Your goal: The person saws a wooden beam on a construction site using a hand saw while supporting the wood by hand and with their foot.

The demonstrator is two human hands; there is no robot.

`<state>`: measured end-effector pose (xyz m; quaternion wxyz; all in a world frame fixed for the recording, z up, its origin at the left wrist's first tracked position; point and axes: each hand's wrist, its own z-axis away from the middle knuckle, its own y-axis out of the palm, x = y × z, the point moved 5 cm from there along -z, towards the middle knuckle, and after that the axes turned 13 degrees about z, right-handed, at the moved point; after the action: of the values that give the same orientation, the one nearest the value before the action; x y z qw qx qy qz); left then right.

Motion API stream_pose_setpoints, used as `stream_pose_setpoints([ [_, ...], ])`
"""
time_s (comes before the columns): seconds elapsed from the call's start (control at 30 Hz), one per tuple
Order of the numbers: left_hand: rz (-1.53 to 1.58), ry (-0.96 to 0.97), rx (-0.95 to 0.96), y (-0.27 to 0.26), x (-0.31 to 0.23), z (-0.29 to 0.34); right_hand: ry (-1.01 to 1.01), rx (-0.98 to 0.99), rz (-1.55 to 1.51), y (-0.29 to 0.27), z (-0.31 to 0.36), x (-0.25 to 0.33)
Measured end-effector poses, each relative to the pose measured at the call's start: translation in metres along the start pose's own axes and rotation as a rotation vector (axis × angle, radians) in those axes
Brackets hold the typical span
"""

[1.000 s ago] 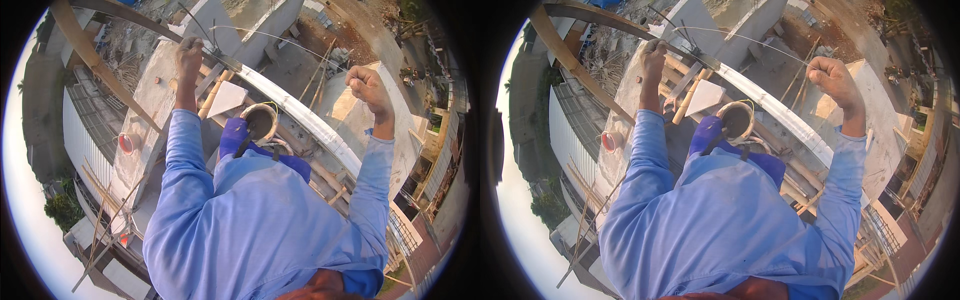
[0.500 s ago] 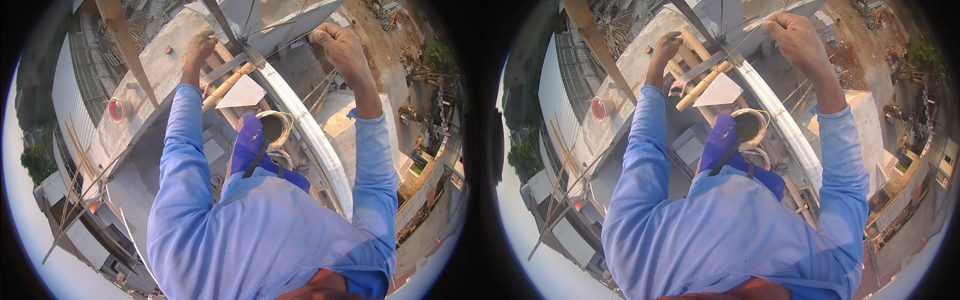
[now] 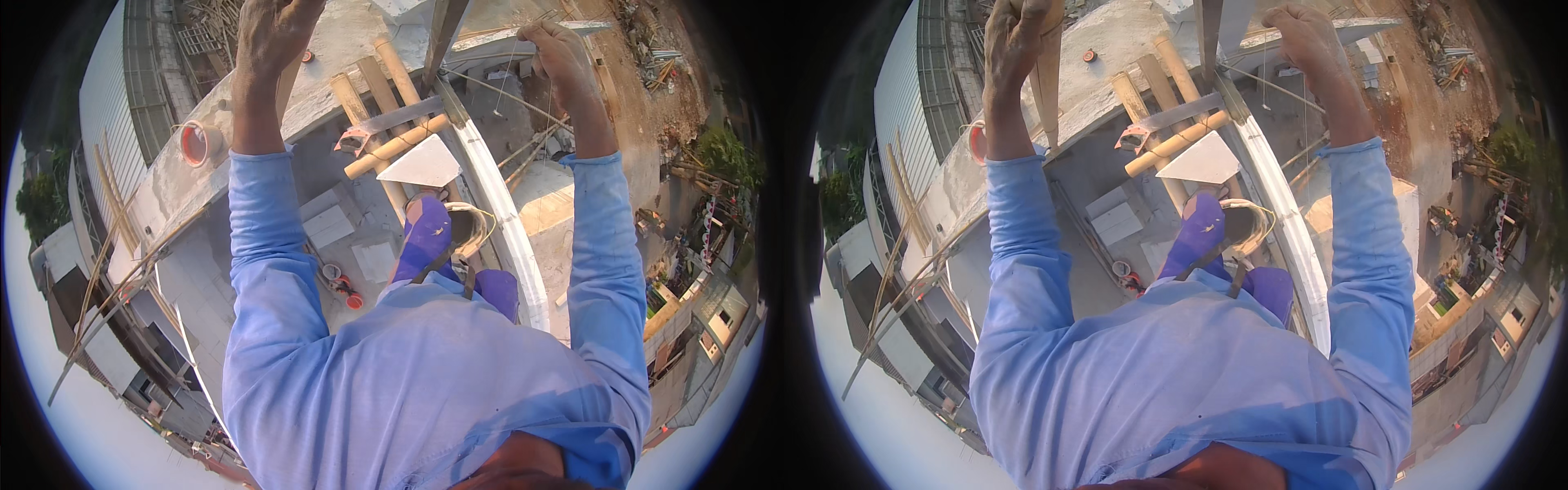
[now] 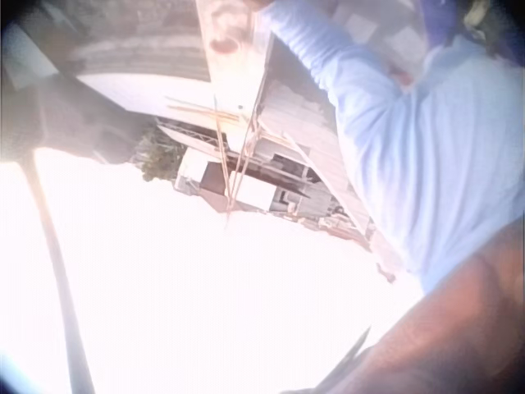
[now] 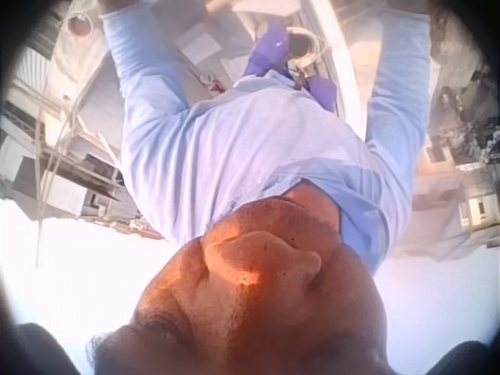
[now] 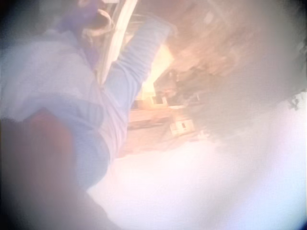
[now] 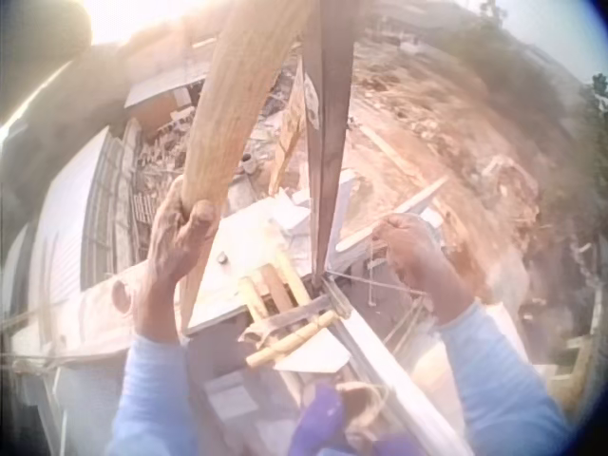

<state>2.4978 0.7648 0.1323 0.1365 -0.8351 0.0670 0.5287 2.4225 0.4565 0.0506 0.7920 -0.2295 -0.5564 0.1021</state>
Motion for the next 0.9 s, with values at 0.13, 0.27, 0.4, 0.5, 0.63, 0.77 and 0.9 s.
stream_pose_setpoints([
  [0.13,0.035,-0.055,-0.029,0.006,0.008,-0.006,0.087,-0.062,0.03,0.002,-0.02,0.008],
  [0.27,0.139,-0.191,-0.008,0.005,0.006,-0.006,0.115,-0.034,-0.029,0.012,-0.039,0.015],
  [0.4,0.14,-0.272,0.103,-0.001,0.011,-0.005,0.144,-0.044,-0.114,0.029,-0.053,0.013],
  [0.5,0.163,-0.311,0.135,0.002,0.014,-0.01,0.18,-0.085,-0.066,0.032,-0.06,0.014],
  [0.63,0.025,-0.441,0.171,-0.003,0.016,-0.006,0.207,-0.046,-0.099,0.044,-0.077,0.009],
  [0.77,-0.063,-0.192,0.131,-0.008,0.007,-0.005,0.245,-0.073,-0.158,0.051,-0.094,-0.004],
  [0.9,-0.082,-0.199,0.191,0.001,0.011,-0.01,0.28,-0.19,-0.362,0.057,-0.106,-0.041],
])
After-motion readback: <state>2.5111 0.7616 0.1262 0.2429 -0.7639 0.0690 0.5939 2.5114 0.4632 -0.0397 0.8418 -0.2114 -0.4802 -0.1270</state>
